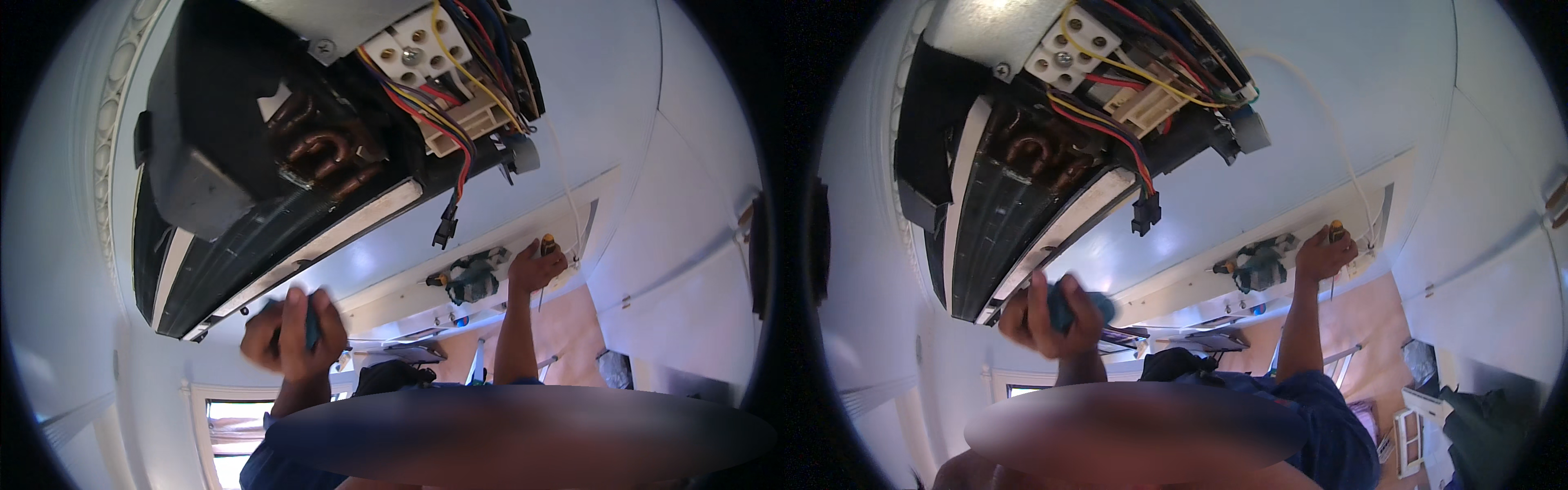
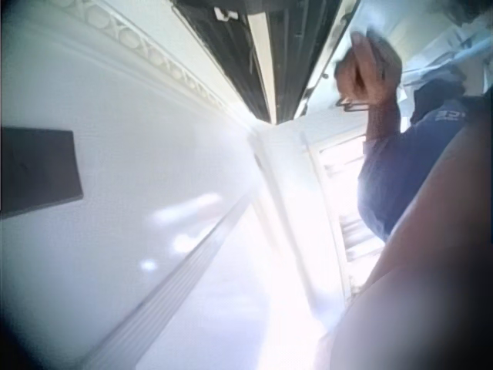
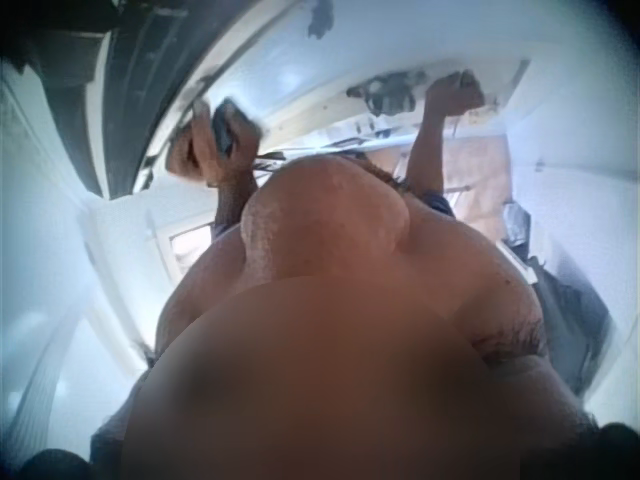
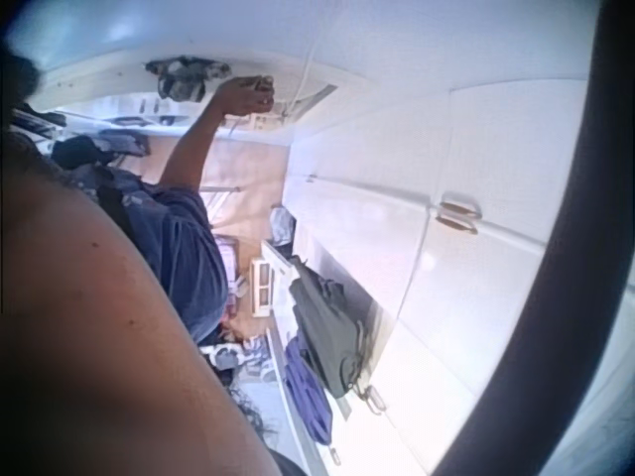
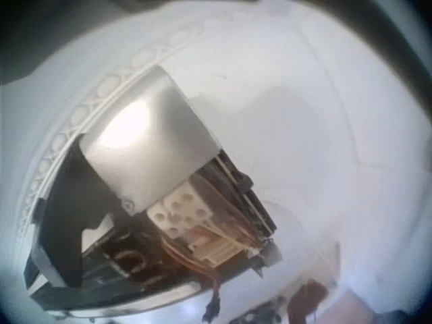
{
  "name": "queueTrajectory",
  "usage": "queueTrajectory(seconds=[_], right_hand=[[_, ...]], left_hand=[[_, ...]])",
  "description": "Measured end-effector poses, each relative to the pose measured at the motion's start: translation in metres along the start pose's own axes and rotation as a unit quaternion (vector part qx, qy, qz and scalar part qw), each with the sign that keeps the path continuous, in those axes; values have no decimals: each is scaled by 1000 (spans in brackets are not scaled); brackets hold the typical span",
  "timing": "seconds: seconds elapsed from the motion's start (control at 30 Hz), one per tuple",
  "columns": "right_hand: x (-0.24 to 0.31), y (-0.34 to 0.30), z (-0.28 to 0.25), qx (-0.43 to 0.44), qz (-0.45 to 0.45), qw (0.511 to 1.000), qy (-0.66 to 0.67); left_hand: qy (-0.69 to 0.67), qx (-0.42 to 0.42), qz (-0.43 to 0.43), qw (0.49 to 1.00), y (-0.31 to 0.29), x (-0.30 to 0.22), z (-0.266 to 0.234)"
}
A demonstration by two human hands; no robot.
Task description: The person cleans the interior of a ceiling-mounted air conditioner using a cloth and a screwdriver. They wipe the fins and internal components, then use a flashlight to inspect the cleaned area.
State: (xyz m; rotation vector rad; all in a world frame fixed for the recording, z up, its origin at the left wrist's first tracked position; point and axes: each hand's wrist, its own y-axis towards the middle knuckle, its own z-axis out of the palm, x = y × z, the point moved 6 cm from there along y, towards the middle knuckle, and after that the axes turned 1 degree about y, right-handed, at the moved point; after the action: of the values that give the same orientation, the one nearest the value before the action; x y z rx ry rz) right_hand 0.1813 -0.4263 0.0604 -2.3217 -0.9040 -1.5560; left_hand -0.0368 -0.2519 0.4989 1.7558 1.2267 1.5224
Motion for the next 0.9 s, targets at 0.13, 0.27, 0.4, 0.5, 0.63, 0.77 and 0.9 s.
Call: queueTrajectory(seconds=[0.13,0.27,0.4,0.5,0.63,0.77,0.9], right_hand=[[2,2,-2,3,-5,1000,-1],[4,3,-3,12,2,1000,-3],[7,2,-5,12,-2,1000,-5],[6,2,-4,15,5,1000,-4],[7,2,-3,18,1,1000,4],[9,0,-6,3,-5,1000,6],[11,-1,-8,12,0,1000,2]], left_hand=[[19,-16,-83,996,27,-19,30],[-39,-40,-125,991,42,-27,34],[-87,-26,-187,978,41,-34,32],[-109,-23,-214,970,42,-36,32],[-132,-56,-219,965,44,-37,36],[-154,-77,-225,959,39,-36,38],[-176,-65,-215,958,36,-31,38]])
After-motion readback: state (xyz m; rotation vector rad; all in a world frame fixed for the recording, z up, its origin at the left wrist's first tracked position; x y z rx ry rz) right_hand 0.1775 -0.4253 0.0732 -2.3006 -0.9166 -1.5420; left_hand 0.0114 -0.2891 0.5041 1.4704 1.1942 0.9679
